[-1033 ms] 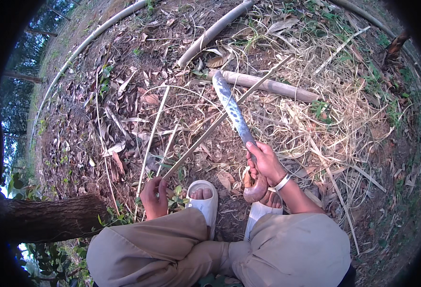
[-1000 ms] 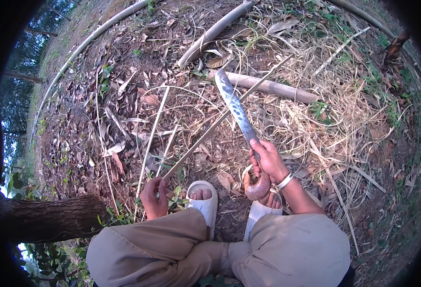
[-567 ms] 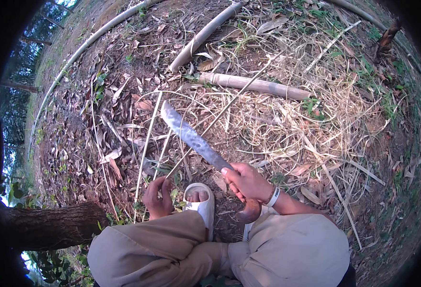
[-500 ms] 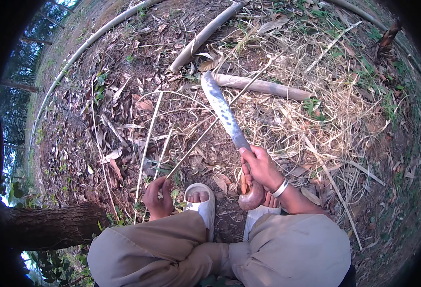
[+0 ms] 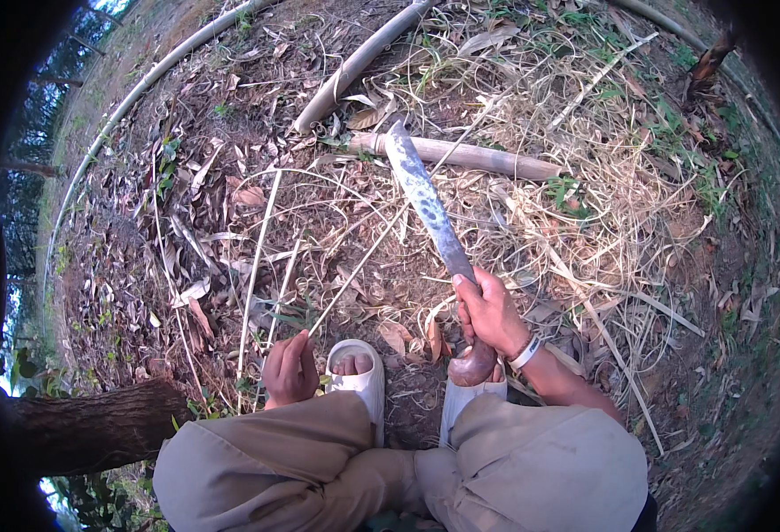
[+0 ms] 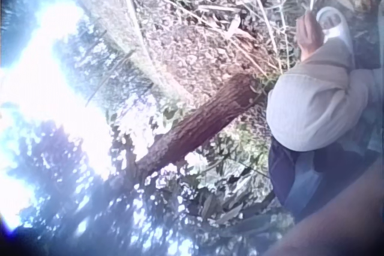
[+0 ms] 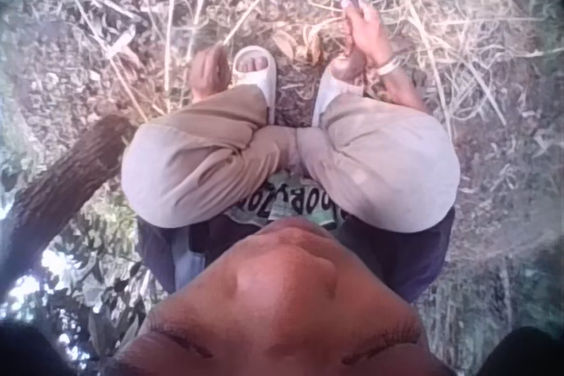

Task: The person sits on the ground and uses a machete to split a long bamboo stick into thin strips. They repeatedly position the stick and strike it with the blade to separate the fibers, then set the finished strips aside.

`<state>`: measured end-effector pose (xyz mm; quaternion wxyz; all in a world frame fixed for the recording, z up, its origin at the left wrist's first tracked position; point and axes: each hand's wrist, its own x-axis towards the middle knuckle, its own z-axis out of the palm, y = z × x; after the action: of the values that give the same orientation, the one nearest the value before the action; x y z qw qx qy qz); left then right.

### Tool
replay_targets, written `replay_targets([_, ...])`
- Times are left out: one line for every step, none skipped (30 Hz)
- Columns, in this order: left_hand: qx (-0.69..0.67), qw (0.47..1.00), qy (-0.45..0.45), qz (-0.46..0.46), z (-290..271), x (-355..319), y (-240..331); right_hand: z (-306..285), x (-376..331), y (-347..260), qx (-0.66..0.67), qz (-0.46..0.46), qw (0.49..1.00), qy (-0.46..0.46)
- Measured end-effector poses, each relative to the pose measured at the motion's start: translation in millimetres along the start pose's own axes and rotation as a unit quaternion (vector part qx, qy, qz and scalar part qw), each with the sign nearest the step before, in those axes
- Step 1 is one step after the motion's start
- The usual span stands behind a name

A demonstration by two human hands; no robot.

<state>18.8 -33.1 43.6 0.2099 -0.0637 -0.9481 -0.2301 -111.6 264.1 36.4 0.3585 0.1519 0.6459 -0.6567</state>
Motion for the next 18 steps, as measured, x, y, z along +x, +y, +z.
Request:
replay_targets([0.002,1.000,0.000,-0.001,0.6,2.2,1.1,10.4,-10.1,3.1,-0.037,-0.013,0.997,-0.062])
replay_targets([0.003,1.000,-0.001,-0.002,2.1,3.6,2.3,20.7,-22.8,8.6,-0.074,-0.026,0.989,-0.123])
replay_targets([0.013,1.000,0.000,-0.005,-6.6,5.0,1.9,35.3,-32.2,12.7,-0.127,-0.080,0.977,-0.152])
replay_targets([0.022,1.000,0.001,-0.004,-8.6,1.9,-0.7,44.4,-37.0,19.0,-0.181,-0.128,0.960,-0.171])
replay_targets([0.031,1.000,0.001,-0.003,-11.1,-1.1,-3.0,42.7,-32.8,15.9,-0.152,-0.079,0.968,-0.182])
replay_targets([0.038,0.999,0.001,-0.006,-13.1,-5.9,-3.5,36.2,-27.5,9.2,-0.124,-0.025,0.973,-0.192])
replay_targets([0.029,1.000,-0.008,0.001,-7.8,-5.9,-3.3,25.7,-20.7,1.4,-0.128,-0.017,0.978,-0.163])
replay_targets([0.021,1.000,-0.016,0.008,-2.4,-4.6,-4.5,14.9,-10.4,8.0,-0.068,-0.007,0.989,-0.133])
replay_targets([0.013,1.000,-0.021,0.016,-0.2,-0.6,-3.3,14.6,-7.0,5.3,-0.035,-0.008,0.996,-0.084])
replay_targets([0.016,0.999,-0.023,0.016,0.3,0.5,-1.4,16.2,-5.2,3.8,-0.001,-0.008,0.999,-0.036])
replay_targets([0.020,0.999,-0.025,0.016,0.5,1.1,0.3,17.7,-7.8,11.6,-0.015,-0.004,0.997,-0.073])
replay_targets([0.027,0.999,-0.025,0.016,0.7,3.5,1.1,28.8,-21.1,6.0,-0.037,-0.022,0.993,-0.112])
replay_targets([0.023,0.999,-0.021,0.014,1.4,2.5,1.3,39.5,-30.0,15.0,-0.085,-0.056,0.983,-0.155])
replay_targets([0.019,1.000,-0.018,0.012,2.9,1.3,1.3,46.8,-35.2,21.1,-0.134,-0.090,0.967,-0.197])
replay_targets([0.018,1.000,-0.016,0.009,1.8,-0.6,0.1,52.1,-38.3,19.6,-0.141,-0.056,0.965,-0.214])
replay_targets([0.017,1.000,-0.017,0.007,1.6,-1.6,-0.8,49.9,-34.7,18.4,-0.124,-0.042,0.972,-0.197])
replay_targets([0.019,1.000,-0.016,0.006,-1.2,0.8,-0.4,45.1,-27.3,12.3,-0.107,-0.029,0.977,-0.184])
replay_targets([0.020,1.000,-0.015,0.004,-3.9,2.6,-0.3,41.3,-22.1,8.5,-0.090,-0.016,0.981,-0.170])
